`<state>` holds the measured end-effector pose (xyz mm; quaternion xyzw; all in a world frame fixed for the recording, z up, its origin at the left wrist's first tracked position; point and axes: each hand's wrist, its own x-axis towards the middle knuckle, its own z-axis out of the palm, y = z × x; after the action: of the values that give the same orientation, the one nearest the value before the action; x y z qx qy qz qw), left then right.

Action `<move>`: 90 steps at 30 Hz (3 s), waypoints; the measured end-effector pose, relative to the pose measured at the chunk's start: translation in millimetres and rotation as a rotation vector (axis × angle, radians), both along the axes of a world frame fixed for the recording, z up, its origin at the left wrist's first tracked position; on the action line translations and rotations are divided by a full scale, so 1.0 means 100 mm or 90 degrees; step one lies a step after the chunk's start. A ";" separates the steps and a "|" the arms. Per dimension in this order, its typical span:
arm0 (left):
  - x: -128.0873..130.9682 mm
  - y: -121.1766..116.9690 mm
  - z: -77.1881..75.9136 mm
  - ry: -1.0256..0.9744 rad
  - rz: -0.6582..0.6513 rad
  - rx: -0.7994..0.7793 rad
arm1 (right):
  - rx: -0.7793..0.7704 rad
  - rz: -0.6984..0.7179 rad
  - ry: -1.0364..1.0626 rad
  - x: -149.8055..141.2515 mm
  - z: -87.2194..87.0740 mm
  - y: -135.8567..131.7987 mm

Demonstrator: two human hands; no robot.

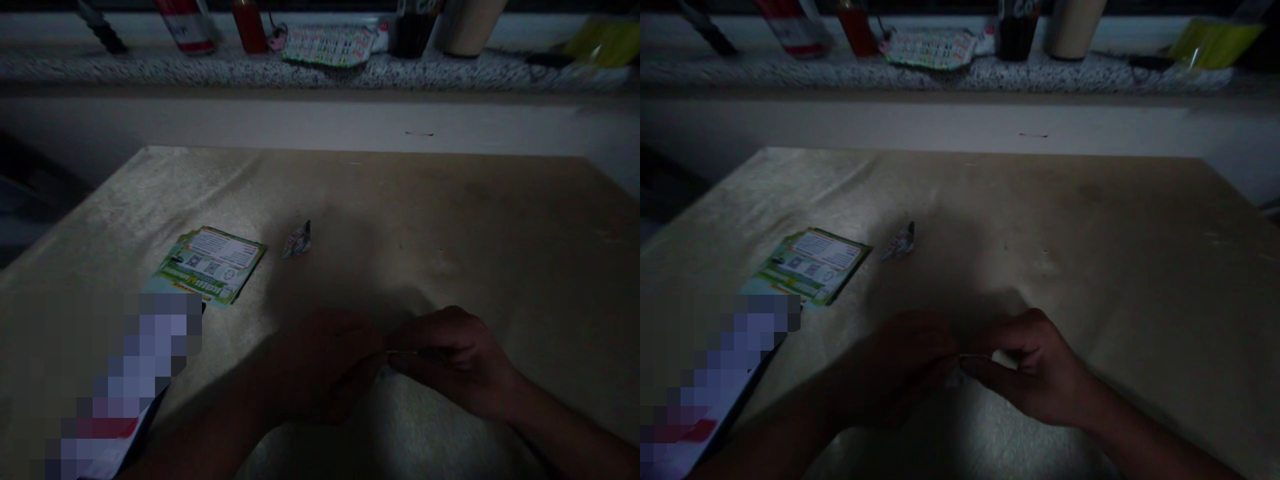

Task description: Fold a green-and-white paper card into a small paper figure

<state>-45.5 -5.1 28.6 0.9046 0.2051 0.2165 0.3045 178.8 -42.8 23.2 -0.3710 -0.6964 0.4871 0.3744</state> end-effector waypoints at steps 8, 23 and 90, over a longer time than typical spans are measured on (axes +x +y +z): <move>-0.01 -0.01 -0.03 -0.028 0.031 -0.001 | -0.041 -0.028 -0.023 0.01 0.00 -0.01; 0.05 -0.02 -0.06 -0.132 0.144 -0.306 | -0.059 -0.053 -0.046 0.03 0.00 0.00; 0.05 -0.04 -0.01 -0.115 0.245 -0.435 | 0.016 -0.100 -0.024 -0.02 0.00 0.01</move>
<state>-40.5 -9.0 27.7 0.6735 0.4035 0.2678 0.5584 176.7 -42.1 23.5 -0.4286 -0.6781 0.4402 0.4033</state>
